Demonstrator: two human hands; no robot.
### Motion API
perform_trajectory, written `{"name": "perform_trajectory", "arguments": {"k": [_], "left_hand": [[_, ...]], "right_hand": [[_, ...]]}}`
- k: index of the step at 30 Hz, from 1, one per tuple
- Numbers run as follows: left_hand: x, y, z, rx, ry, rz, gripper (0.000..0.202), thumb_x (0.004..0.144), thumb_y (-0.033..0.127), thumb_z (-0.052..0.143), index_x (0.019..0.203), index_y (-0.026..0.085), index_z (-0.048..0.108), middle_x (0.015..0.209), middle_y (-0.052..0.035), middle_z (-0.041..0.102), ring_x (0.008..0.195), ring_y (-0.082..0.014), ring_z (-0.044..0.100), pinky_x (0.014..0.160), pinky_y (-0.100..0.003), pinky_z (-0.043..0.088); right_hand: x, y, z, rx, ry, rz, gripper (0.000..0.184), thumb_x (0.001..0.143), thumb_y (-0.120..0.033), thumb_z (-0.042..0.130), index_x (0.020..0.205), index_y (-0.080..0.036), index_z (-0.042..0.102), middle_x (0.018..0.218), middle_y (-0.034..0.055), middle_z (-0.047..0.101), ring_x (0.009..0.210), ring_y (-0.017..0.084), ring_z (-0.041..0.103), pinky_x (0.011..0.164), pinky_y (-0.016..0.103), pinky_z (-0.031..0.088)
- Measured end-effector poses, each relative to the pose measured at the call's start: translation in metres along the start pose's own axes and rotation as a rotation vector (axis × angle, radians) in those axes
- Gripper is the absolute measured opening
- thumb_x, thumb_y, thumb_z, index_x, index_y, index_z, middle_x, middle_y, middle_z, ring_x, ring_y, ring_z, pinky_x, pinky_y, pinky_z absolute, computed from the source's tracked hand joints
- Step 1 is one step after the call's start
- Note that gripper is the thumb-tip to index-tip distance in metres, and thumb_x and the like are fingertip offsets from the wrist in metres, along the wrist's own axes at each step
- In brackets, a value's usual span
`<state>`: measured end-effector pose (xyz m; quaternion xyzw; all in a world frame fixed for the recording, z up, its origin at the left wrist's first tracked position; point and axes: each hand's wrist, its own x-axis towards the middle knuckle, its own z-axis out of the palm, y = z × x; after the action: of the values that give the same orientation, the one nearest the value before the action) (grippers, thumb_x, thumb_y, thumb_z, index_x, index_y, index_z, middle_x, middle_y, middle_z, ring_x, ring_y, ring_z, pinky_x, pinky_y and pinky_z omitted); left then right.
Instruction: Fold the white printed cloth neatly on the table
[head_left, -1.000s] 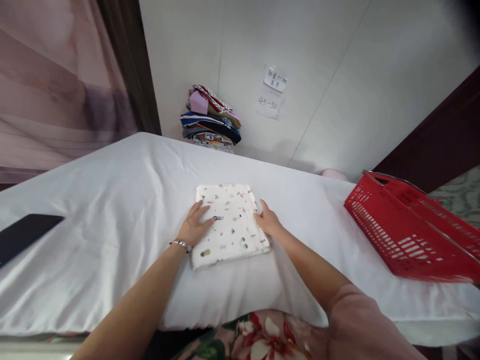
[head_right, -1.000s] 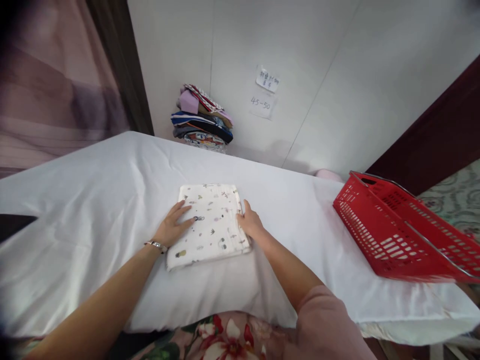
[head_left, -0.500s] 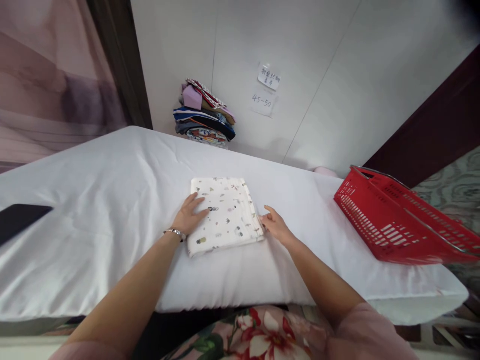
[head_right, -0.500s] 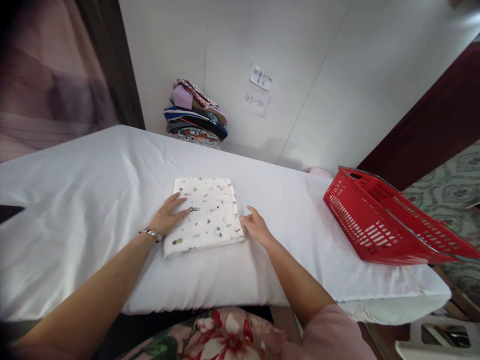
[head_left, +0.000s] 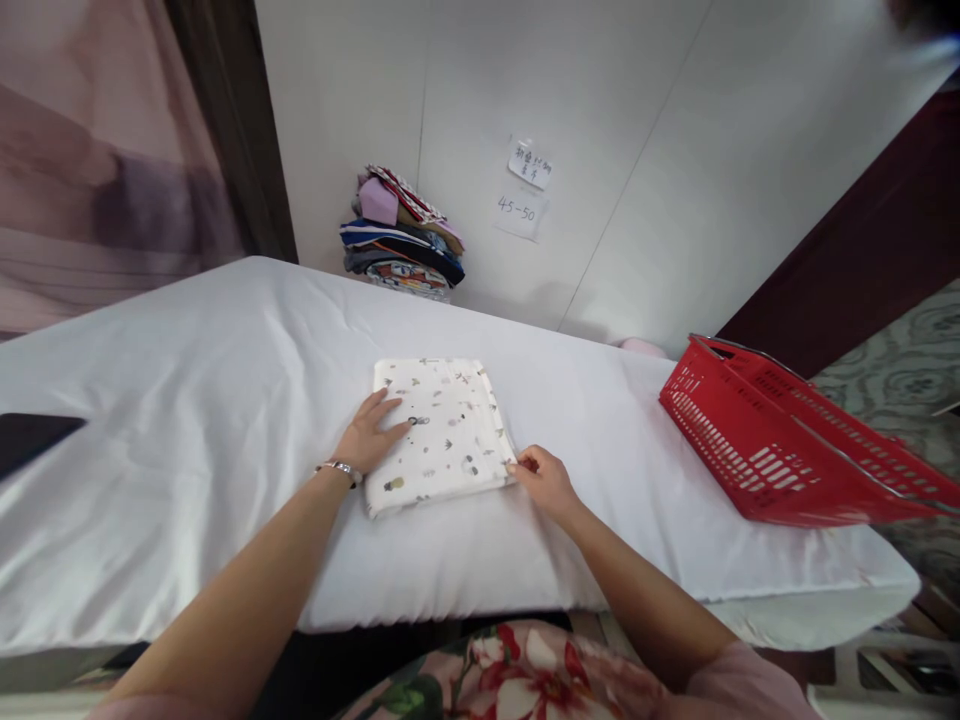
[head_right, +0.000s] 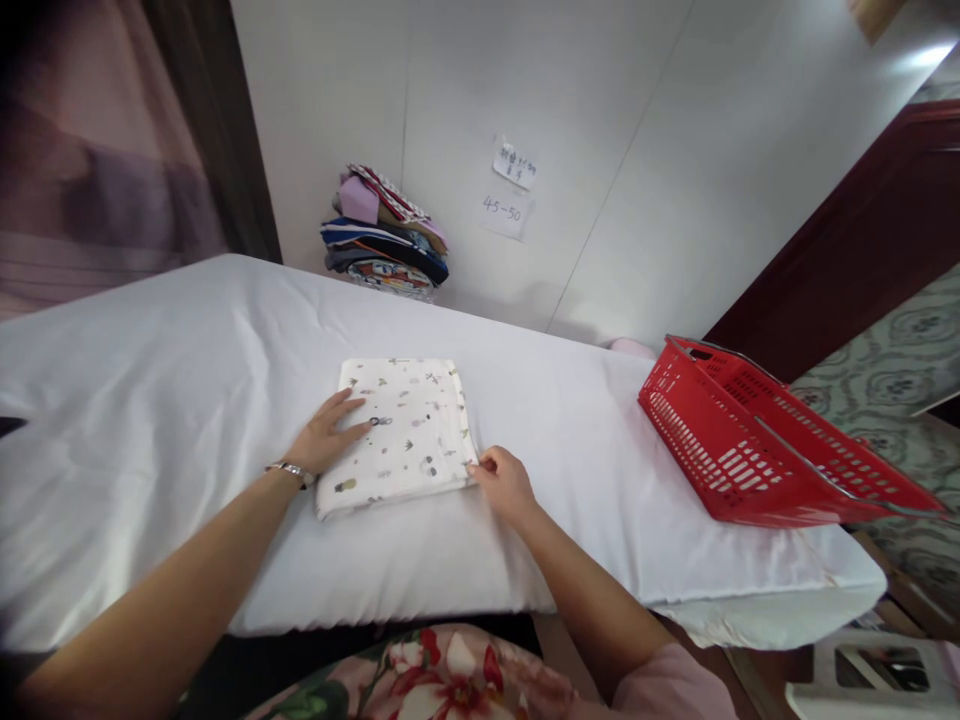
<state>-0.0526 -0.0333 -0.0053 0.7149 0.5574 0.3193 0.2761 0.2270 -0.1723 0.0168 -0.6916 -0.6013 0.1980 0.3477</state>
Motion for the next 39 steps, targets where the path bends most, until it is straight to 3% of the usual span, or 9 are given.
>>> {"name": "perform_trajectory", "arguments": {"k": [11,13,17,20,29,34,37,39], "left_hand": [[0.0,-0.005,0.001,0.026,0.018,0.04,0.051,0.072,0.05,0.052,0.116,0.024,0.054,0.142,-0.0019,0.033,0.129,-0.0232,0.031,0.107,-0.036,0.029],[0.0,-0.005,0.001,0.035,0.016,0.043,0.051,0.073,0.05,0.052,0.117,0.024,0.054,0.142,-0.0023,0.033,0.129,-0.023,0.031,0.107,-0.036,0.028],[0.001,-0.008,0.002,0.022,0.022,0.053,0.051,0.072,0.05,0.052,0.116,0.024,0.054,0.141,-0.0024,0.033,0.129,-0.0234,0.03,0.108,-0.038,0.027],[0.001,-0.009,0.003,0.008,0.016,0.049,0.052,0.072,0.051,0.052,0.116,0.023,0.054,0.142,-0.0022,0.032,0.13,-0.0234,0.03,0.108,-0.038,0.027],[0.0,-0.005,0.001,0.021,-0.007,0.028,0.052,0.073,0.049,0.052,0.118,0.022,0.052,0.143,-0.0025,0.03,0.131,-0.0231,0.026,0.107,-0.038,0.028],[-0.001,-0.003,0.0,0.021,-0.02,0.009,0.053,0.074,0.049,0.051,0.12,0.022,0.051,0.144,-0.0024,0.028,0.131,-0.023,0.025,0.11,-0.038,0.023],[0.0,-0.004,0.0,0.018,-0.02,0.01,0.053,0.074,0.05,0.051,0.119,0.023,0.051,0.144,-0.0023,0.028,0.131,-0.0231,0.026,0.11,-0.038,0.023],[0.0,-0.004,0.001,0.016,-0.013,0.023,0.052,0.073,0.05,0.051,0.118,0.023,0.052,0.143,-0.0027,0.03,0.131,-0.023,0.026,0.11,-0.038,0.023]], "right_hand": [[0.004,0.011,-0.003,0.25,-0.078,0.157,0.025,0.074,-0.038,0.051,0.057,-0.019,0.045,0.051,-0.0063,0.039,0.052,0.01,0.038,0.051,0.022,0.029],[0.004,0.014,-0.001,0.2,-0.048,0.117,0.024,0.074,-0.036,0.051,0.058,-0.02,0.046,0.054,-0.0052,0.042,0.055,0.011,0.04,0.054,0.023,0.032],[0.004,0.012,0.001,0.071,0.048,-0.103,0.018,0.075,-0.031,0.049,0.061,-0.02,0.048,0.074,0.0003,0.053,0.07,0.013,0.048,0.06,0.024,0.036],[0.003,0.007,0.0,0.034,0.049,-0.172,0.017,0.077,-0.029,0.047,0.063,-0.02,0.047,0.077,0.0006,0.054,0.068,0.013,0.048,0.057,0.023,0.036],[0.0,0.001,0.0,0.199,0.104,-0.117,0.02,0.076,-0.028,0.05,0.059,-0.019,0.046,0.065,-0.0027,0.05,0.057,0.01,0.043,0.055,0.022,0.035],[0.0,0.006,0.003,0.171,0.058,-0.107,0.019,0.074,-0.027,0.053,0.058,-0.019,0.045,0.061,-0.0036,0.047,0.057,0.01,0.042,0.055,0.022,0.034],[0.001,0.008,0.005,0.166,0.044,-0.024,0.014,0.074,-0.033,0.054,0.07,-0.02,0.053,0.065,-0.0027,0.051,0.06,0.012,0.046,0.057,0.023,0.036],[0.001,0.007,0.006,0.169,0.034,0.017,0.021,0.073,-0.039,0.056,0.082,-0.02,0.055,0.069,-0.0021,0.054,0.061,0.012,0.047,0.058,0.024,0.037]]}}
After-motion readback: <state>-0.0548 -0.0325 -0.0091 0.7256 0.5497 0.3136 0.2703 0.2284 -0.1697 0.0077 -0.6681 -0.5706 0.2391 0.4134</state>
